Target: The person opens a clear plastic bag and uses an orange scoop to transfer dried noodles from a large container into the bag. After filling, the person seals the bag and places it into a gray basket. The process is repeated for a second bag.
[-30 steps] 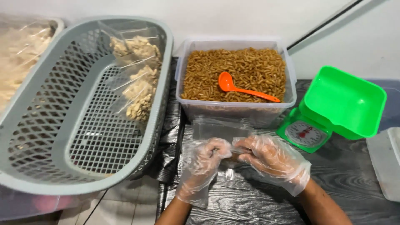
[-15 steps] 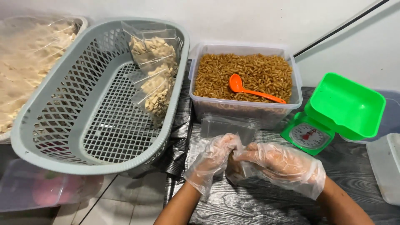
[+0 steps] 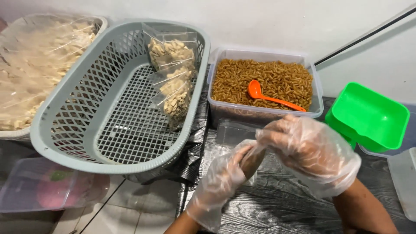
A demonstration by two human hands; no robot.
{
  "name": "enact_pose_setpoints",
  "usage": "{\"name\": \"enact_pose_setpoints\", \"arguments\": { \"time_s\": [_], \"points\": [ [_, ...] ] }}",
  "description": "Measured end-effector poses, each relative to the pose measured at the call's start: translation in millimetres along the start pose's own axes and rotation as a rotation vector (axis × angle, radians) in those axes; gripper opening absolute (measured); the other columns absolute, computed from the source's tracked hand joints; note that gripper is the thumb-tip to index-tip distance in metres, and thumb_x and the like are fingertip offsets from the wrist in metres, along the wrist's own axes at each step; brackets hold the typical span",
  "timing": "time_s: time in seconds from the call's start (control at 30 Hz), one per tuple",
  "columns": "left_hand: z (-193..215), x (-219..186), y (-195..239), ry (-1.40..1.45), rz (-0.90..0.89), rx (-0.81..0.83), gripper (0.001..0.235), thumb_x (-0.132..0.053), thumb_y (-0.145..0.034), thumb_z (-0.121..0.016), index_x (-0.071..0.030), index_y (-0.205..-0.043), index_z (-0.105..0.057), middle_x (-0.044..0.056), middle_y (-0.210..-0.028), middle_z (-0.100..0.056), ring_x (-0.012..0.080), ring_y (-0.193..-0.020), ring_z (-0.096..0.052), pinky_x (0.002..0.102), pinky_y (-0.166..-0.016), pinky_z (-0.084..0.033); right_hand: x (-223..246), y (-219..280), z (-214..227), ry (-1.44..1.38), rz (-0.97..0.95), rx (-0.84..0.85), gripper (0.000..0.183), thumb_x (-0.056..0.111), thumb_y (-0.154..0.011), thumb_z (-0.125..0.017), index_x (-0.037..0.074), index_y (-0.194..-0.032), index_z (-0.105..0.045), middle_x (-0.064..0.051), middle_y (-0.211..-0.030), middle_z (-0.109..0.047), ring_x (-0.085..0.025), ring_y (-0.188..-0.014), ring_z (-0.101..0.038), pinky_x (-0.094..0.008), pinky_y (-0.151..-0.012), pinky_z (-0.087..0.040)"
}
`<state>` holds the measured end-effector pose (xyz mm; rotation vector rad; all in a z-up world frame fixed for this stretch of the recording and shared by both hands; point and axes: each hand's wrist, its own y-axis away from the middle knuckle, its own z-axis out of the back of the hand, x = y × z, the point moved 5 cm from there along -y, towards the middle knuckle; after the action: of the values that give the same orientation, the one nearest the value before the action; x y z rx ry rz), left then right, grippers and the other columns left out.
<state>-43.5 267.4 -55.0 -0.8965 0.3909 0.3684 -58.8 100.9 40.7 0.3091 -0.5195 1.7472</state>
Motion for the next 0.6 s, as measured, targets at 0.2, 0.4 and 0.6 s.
{"name": "enact_pose_setpoints", "arguments": {
  "time_s": [0.2, 0.4, 0.6],
  "points": [
    [54.0, -10.9, -20.5, 0.455, 0.041, -0.015, 0.053, -0.040, -0.104, -0.053, -0.001, -0.139, -0.041, 0.008, -0.110, -0.062, 0.0163, -0.088, -0.065, 0.024, -0.079, -0.062, 45.5, -11.4, 24.6, 0.418, 0.519, -0.313, 0.031, 0.002, -0.090, -0.063, 0.027, -0.106, -0.070, 0.001, -0.091, -0.072, -0.019, -0.068, -0.051, -0.032, -0.055, -0.042],
    [152.3, -8.2, -62.1, -0.012, 0.927, 0.241, 0.039, -0.003, -0.087, -0.059, -0.023, -0.119, -0.069, -0.007, -0.105, -0.082, 0.0070, -0.089, -0.081, 0.017, -0.080, -0.068, 106.6, -76.8, 34.5, 0.518, 0.590, -0.391, 0.013, 0.014, -0.101, -0.063, 0.025, -0.104, -0.070, 0.000, -0.087, -0.073, -0.021, -0.068, -0.056, -0.032, -0.054, -0.044],
    [195.8, 38.0, -8.5, -0.822, 0.403, -0.001, 0.047, -0.043, -0.098, -0.066, -0.013, -0.134, -0.067, 0.009, -0.107, -0.076, 0.0264, -0.090, -0.074, 0.038, -0.078, -0.061, 149.7, -124.7, 20.2, 0.182, 0.319, -0.156, 0.031, 0.037, -0.102, -0.048, 0.020, -0.111, -0.071, -0.001, -0.110, -0.072, -0.019, -0.096, -0.063, -0.027, -0.060, -0.054]
  ]
}}
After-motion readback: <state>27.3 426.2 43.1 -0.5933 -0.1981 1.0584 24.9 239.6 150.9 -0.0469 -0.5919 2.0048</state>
